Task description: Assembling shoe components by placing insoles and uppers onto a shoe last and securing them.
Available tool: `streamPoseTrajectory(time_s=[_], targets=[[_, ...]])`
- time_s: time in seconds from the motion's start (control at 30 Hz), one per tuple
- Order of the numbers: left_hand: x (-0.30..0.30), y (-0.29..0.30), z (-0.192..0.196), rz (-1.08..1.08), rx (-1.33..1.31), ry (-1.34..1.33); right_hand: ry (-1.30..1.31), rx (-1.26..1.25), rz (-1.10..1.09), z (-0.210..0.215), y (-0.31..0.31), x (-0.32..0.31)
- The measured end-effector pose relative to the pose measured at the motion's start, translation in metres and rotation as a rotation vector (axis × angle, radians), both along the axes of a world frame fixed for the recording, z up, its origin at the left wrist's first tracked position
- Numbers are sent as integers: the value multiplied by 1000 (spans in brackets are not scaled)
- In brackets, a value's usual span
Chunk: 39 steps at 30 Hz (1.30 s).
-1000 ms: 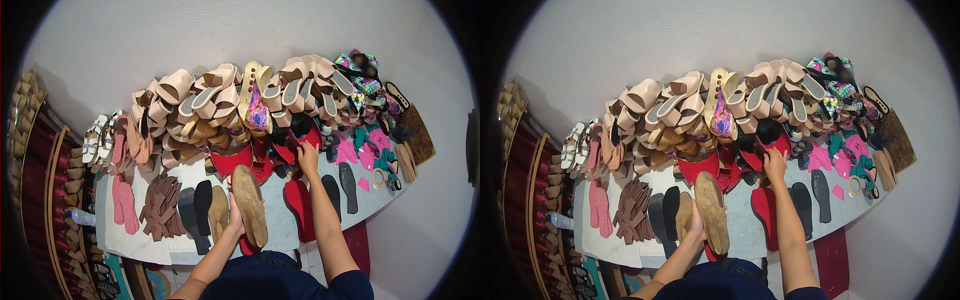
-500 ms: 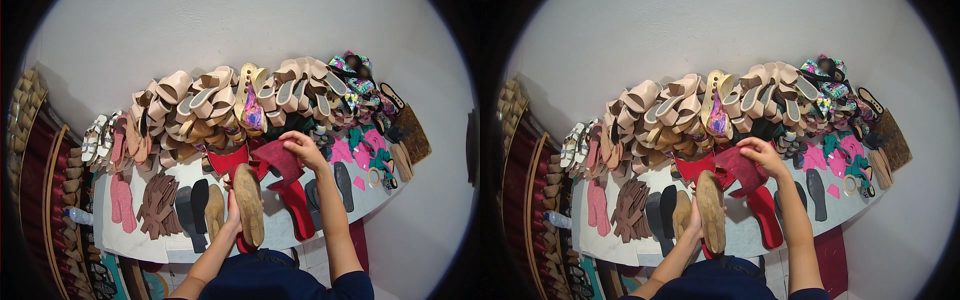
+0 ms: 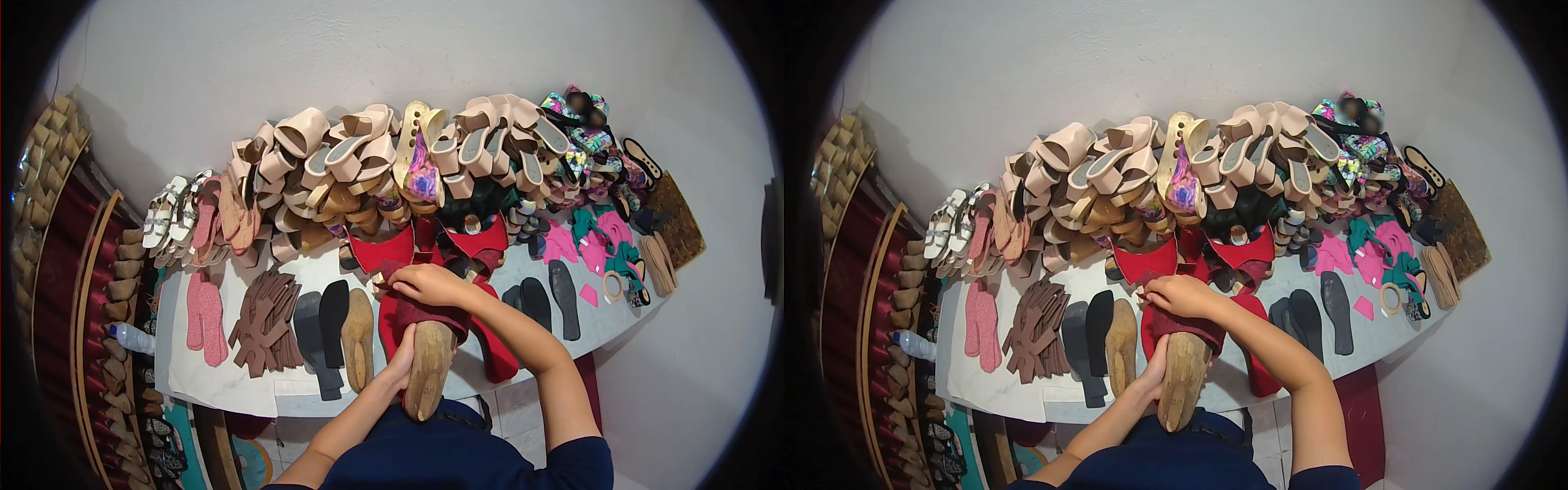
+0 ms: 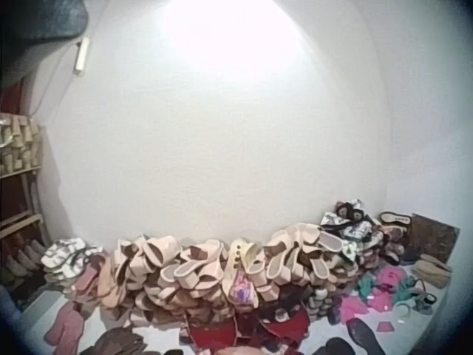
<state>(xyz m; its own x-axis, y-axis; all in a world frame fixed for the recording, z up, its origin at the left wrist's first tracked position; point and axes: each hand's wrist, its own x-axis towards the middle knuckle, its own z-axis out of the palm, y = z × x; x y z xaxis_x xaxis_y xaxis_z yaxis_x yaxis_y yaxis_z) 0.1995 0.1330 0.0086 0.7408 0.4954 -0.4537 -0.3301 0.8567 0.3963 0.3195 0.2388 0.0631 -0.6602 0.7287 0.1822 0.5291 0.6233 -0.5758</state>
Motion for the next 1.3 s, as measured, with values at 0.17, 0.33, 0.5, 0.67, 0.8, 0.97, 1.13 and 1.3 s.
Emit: streamPoseTrajectory(time_s=[0.17,0.33,0.5,0.67,0.8,0.97,1.13,1.3], targets=[[-7,-7,-6,-6,38,-60,-42,124,-49,-6,-14,4],[-11,-14,-16,-27,91,-32,-99,273,-101,-10,-26,8],[-9,-17,-22,-39,86,26,-126,231,-162,-10,-29,7],[-11,-13,-18,-65,127,-61,-114,338,-146,-6,-34,3],[-13,-11,-15,-50,115,-26,135,322,-320,13,-35,9],[-14,-11,-8,0,148,17,389,67,-725,-4,-59,40],[-14,-11,-7,26,165,13,630,-453,-714,-59,-84,38],[-13,-12,-10,33,157,30,721,-573,-718,-67,-106,31]])
